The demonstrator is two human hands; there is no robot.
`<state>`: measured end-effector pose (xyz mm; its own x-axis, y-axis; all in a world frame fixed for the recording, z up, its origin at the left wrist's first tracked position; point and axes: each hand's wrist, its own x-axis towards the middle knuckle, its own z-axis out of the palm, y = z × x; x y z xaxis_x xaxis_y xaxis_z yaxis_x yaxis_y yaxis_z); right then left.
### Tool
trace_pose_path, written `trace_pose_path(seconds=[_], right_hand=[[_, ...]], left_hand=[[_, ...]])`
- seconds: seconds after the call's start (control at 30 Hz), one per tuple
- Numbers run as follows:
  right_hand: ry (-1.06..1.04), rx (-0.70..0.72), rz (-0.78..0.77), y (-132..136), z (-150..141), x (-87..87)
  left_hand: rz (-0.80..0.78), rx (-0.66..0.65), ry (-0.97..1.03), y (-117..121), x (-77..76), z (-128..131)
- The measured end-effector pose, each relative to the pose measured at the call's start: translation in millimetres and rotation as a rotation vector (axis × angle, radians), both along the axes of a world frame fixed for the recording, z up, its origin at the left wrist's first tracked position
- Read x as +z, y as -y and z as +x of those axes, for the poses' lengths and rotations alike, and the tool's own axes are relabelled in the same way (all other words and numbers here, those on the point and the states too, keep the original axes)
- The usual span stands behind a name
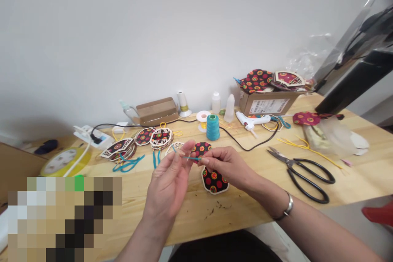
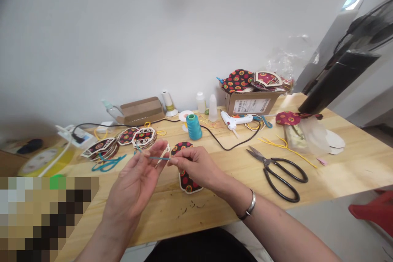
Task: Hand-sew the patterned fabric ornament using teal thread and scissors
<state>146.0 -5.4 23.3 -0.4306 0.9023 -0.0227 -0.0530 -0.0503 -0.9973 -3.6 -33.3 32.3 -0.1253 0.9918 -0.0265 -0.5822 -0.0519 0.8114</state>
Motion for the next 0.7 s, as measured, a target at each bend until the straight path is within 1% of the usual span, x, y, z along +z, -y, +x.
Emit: trace_pose_path(seconds=[0.1,0.27,0.47,0.7], right_hand=[[0.019,-0.038,0.001,-6,5,-2.7],[0.003,-0.107,-0.017,-17,13,-7.0],[-0.003,-0.135,-0.033,-27,19,-10.1],[0.108,-0.147,0.059,-33,21,-8.3]], left_hand=[[0.038,0.018,0.071,-1,1.1,-8],[0.054,0.046,0.100,-3,0.7,-21],[0.000,0.094,0.083,-2,-3.0,-30],[-0.078,0.128,0.029,3,-8.3,-35]])
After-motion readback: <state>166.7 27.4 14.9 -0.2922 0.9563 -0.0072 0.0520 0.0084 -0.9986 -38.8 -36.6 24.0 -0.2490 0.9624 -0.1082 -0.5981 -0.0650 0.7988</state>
